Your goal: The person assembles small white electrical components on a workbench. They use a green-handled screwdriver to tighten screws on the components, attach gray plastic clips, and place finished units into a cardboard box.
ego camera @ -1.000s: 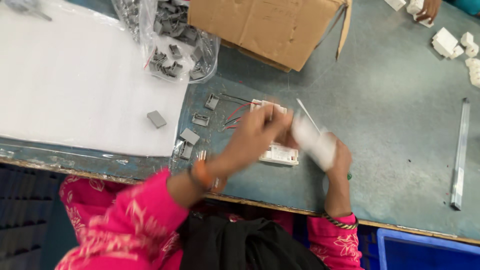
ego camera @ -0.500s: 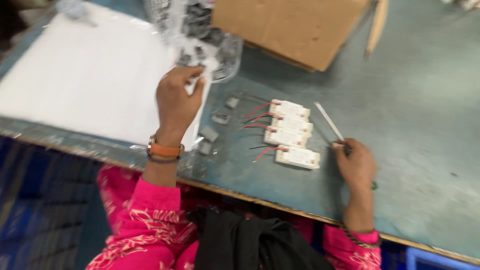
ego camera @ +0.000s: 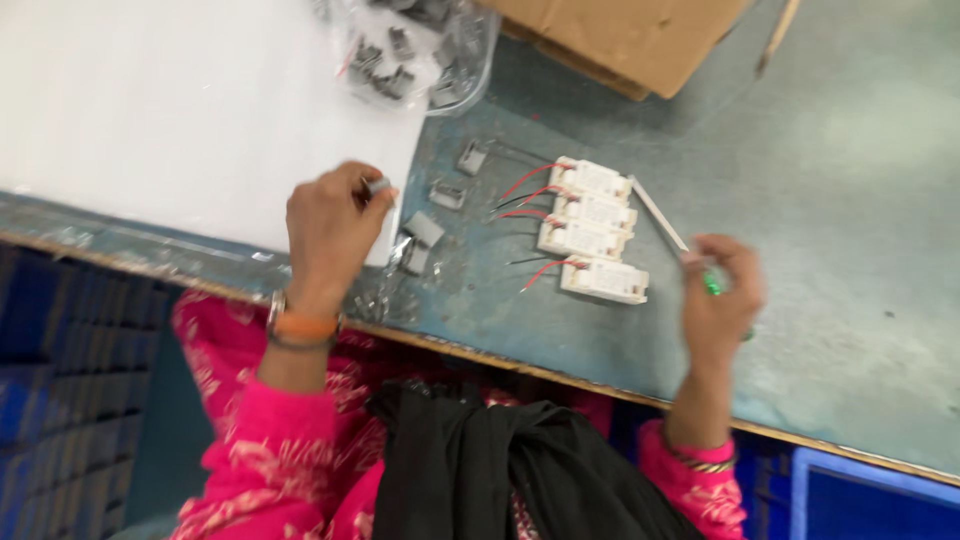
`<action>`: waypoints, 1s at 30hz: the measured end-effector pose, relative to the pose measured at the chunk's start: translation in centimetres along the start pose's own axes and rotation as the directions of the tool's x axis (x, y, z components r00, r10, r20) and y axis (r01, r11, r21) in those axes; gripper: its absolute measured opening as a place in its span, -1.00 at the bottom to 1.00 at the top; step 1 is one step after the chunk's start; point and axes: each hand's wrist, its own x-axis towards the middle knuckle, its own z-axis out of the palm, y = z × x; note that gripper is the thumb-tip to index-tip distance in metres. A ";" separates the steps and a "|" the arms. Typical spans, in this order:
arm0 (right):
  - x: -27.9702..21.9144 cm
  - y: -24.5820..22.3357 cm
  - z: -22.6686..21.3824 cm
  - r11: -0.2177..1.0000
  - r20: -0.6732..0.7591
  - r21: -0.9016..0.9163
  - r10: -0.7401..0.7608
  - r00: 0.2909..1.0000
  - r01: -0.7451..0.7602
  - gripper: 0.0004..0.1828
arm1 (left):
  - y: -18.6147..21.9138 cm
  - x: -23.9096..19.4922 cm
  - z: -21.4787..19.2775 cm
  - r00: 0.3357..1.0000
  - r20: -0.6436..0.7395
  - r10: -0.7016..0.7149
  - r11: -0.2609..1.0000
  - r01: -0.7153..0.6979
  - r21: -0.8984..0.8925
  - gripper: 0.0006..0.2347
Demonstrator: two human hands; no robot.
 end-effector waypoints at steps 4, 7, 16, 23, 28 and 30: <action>-3.3 -5.5 1.6 0.932 0.254 0.124 -0.360 0.898 0.339 -0.52 | 6.4 -4.1 2.4 0.936 0.105 0.336 0.863 -0.261 -0.433 -0.82; -4.8 -8.0 2.2 0.934 0.401 0.198 -0.354 0.845 0.297 -0.45 | 9.4 -7.1 5.2 0.879 0.278 0.389 0.824 -0.196 -0.532 -0.67; -1.0 -6.0 2.1 0.986 0.429 0.095 -0.162 0.889 0.134 -0.37 | 8.6 -6.1 10.1 0.831 0.026 0.556 0.812 -0.537 -0.229 -0.85; 0.4 -5.8 3.4 0.963 0.604 -0.034 -0.192 0.774 0.266 -0.40 | 5.3 -6.9 12.8 0.817 0.190 0.545 0.838 -0.527 -0.139 -0.85; 1.1 -6.6 2.8 0.952 0.628 -0.025 -0.223 0.746 0.305 -0.41 | 5.2 -7.2 12.6 0.801 0.175 0.572 0.820 -0.555 -0.142 -0.87; 1.0 -7.0 2.7 0.951 0.640 -0.037 -0.213 0.738 0.307 -0.43 | 5.1 -7.4 12.5 0.798 0.190 0.572 0.820 -0.555 -0.136 -0.88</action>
